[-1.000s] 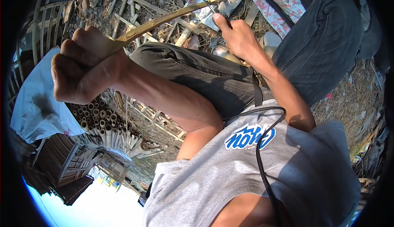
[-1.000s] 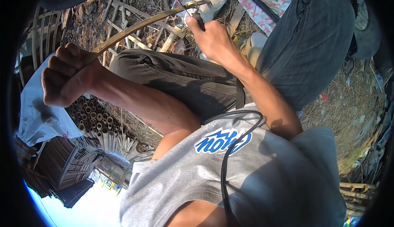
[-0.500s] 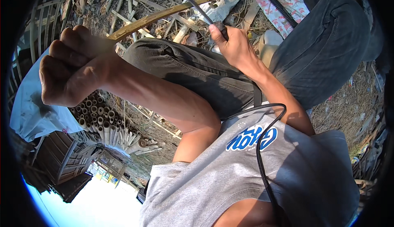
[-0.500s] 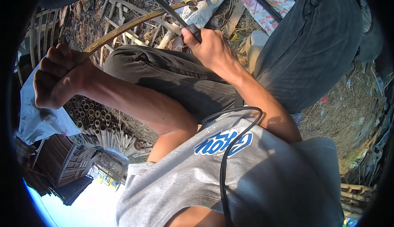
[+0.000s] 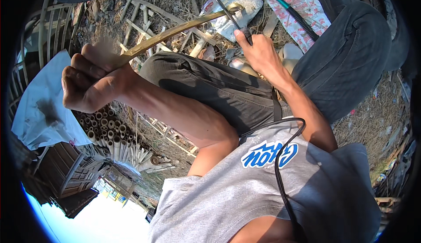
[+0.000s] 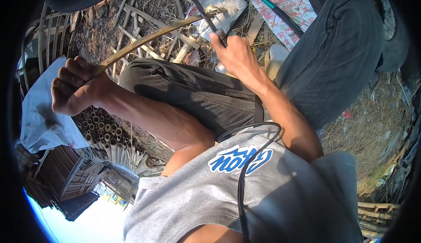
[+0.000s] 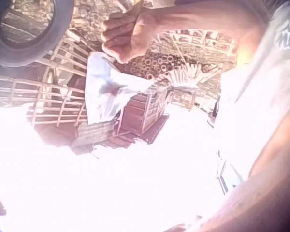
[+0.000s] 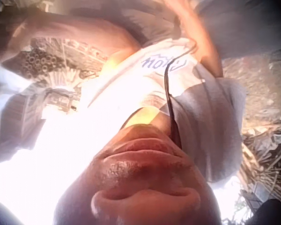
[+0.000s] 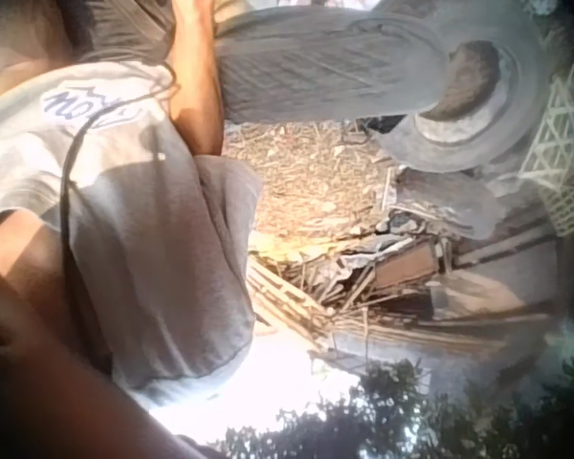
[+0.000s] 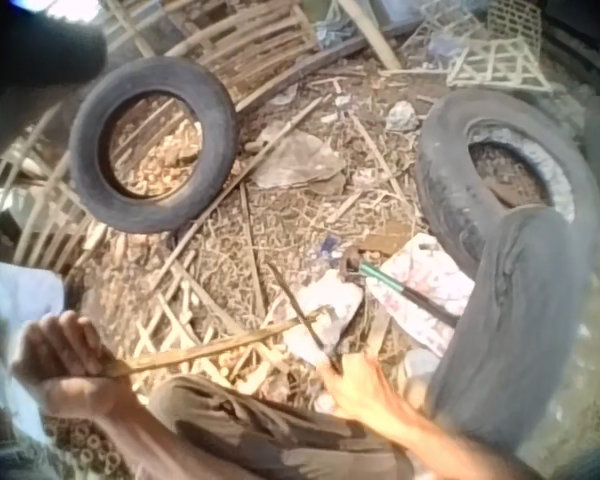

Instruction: The person uses a knife to shave a bamboo slat while sitting on the ground, then positions the slat onto a wooden grid and hammers a nail into it.

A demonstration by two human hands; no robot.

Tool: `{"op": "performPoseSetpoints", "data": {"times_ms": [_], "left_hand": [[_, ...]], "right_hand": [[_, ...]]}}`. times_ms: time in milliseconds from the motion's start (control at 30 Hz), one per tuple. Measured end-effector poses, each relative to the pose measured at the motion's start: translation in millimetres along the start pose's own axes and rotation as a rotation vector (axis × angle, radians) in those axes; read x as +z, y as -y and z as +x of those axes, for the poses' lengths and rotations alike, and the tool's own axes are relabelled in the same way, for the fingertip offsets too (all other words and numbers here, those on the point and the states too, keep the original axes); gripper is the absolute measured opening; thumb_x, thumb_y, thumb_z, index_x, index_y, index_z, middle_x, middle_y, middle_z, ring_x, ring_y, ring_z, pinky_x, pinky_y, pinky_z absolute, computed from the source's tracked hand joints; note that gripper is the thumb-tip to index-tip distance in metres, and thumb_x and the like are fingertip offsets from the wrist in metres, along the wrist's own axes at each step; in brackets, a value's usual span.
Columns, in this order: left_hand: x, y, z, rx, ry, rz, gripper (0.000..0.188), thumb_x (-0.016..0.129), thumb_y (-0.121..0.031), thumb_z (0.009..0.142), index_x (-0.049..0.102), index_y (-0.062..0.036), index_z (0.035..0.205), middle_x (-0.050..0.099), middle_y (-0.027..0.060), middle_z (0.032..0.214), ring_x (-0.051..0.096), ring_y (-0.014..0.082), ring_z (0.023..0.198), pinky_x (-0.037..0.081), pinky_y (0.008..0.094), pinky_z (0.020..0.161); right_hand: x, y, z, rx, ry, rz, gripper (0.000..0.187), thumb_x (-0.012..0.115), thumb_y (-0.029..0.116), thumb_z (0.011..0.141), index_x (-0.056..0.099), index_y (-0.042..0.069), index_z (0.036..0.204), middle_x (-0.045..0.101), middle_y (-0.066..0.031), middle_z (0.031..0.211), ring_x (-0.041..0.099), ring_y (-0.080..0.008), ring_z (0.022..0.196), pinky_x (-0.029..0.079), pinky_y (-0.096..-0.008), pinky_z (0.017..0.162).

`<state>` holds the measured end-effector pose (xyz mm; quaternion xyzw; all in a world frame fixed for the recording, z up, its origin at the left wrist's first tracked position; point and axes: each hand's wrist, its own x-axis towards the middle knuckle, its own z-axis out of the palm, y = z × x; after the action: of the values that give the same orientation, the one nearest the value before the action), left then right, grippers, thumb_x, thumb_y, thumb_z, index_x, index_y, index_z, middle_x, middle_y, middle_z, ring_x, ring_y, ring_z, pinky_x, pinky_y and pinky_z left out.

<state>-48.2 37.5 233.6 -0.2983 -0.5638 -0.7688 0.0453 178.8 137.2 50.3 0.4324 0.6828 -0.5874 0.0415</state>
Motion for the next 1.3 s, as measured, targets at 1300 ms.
{"op": "performPoseSetpoints", "data": {"times_ms": [1300], "left_hand": [[-21, -25, 1, 0.055, -0.084, -0.038, 0.041, 0.046, -0.030, 0.082, 0.021, -0.0190, 0.052, 0.018, -0.0008, 0.045, 0.015, 0.0133, 0.041, 0.022, 0.0273, 0.043]], "right_hand": [[20, -77, 15, 0.076, -0.202, -0.140, 0.071, 0.057, 0.061, 0.095, 0.068, -0.008, 0.084, 0.067, -0.0343, 0.081, 0.067, -0.0519, 0.087, 0.053, -0.0558, 0.077]]}}
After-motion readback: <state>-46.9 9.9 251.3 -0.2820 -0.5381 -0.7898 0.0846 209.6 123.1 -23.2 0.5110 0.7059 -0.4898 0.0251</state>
